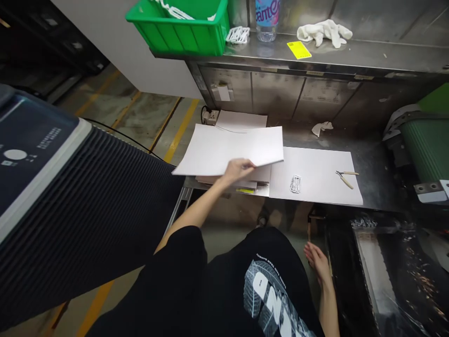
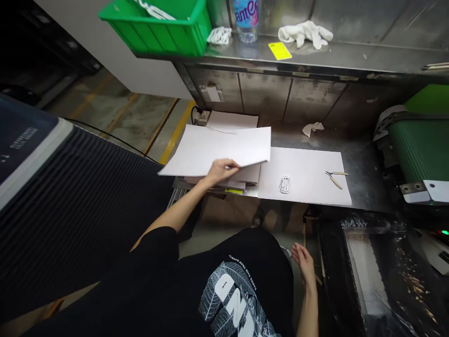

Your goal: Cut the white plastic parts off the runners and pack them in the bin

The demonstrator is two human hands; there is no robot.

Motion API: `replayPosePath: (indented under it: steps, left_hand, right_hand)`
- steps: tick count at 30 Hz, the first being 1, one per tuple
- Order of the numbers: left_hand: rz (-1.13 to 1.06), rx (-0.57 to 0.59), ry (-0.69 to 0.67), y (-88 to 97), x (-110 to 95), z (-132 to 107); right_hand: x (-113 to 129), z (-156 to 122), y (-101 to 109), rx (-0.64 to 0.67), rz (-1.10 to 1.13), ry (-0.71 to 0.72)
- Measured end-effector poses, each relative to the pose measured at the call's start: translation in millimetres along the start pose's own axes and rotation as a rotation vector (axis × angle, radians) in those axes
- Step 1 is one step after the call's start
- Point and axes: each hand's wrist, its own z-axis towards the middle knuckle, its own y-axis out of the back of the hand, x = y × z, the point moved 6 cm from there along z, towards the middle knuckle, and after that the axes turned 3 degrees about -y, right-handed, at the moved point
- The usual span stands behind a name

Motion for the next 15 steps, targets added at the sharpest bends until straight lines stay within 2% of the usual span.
replayPosePath:
  steps: [5,7,8,9,11,15]
  left_hand:
    - [-0.121,0.291,-0.07,-105.4,-56.8,-69.6]
    - [-0.127,0.356,-0.048,-130.0,-65.1,-89.0]
    - [-0.11,0.358,-0.016,-133.3,-62.6,-93.5]
    - [-0.079,0.335,0.032,-129.8,-55.0,-94.6]
    - [0.024,0.216,0.179,-102.2,-25.5,-91.5]
    - [0.283,-0.103,0.545,-10.6,51.3,-96.7]
  right_hand:
    - [86.0,29.6,-68.0,0.262,0.148,0.067]
    - [111.6,42.3,-90.1,0.303,0.142,0.11]
    - [121.0,47.2,-98.5,0.306,0.122,0.137]
    - [128.5,50.7,-104.9,0.298,0.095,0.17]
    - [138.4,52.1,-111.6,0.253,0.034,0.253]
    - [140.1,33.8,-108.9,0.144,-0.046,0.395]
